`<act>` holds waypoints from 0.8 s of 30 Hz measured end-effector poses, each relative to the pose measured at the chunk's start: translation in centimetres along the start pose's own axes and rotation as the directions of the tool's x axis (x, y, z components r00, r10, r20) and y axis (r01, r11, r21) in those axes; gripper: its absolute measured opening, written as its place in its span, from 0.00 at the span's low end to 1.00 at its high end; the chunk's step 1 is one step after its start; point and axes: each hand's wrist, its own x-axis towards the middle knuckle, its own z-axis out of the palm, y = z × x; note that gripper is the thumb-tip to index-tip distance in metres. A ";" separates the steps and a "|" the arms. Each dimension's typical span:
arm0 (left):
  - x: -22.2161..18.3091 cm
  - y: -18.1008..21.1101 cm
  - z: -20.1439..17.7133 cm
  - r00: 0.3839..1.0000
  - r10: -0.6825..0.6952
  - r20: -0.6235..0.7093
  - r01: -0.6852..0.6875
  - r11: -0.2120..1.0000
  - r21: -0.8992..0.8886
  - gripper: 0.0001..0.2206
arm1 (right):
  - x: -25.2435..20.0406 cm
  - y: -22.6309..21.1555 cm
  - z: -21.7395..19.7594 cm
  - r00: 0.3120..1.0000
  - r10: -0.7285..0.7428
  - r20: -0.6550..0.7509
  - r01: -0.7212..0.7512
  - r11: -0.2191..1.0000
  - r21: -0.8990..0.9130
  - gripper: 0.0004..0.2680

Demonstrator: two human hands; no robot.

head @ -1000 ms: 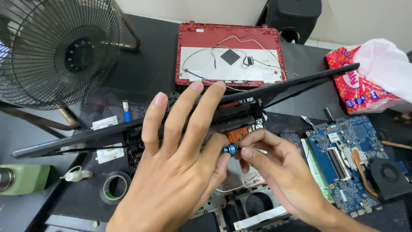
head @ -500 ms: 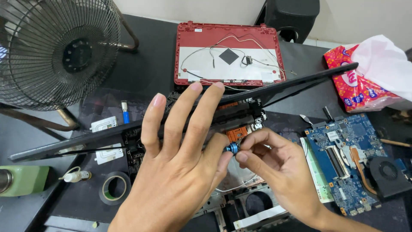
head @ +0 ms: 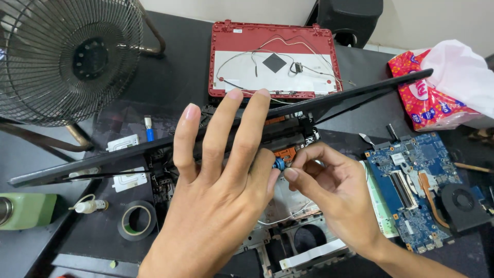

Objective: The person works at a repair bench on a partially disassembled laptop. They unscrew components from the motherboard with a screwdriver, lift out the cooling fan, reposition the motherboard, then open the laptop lid and use a screwdriver to work on the hinge and internal frame area.

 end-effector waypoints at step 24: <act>0.1 0.3 1.5 0.996 -0.039 -0.084 0.042 0.998 0.036 0.02 | 0.7 5.2 -3.9 0.982 0.104 0.155 -0.022 0.890 -0.456 0.08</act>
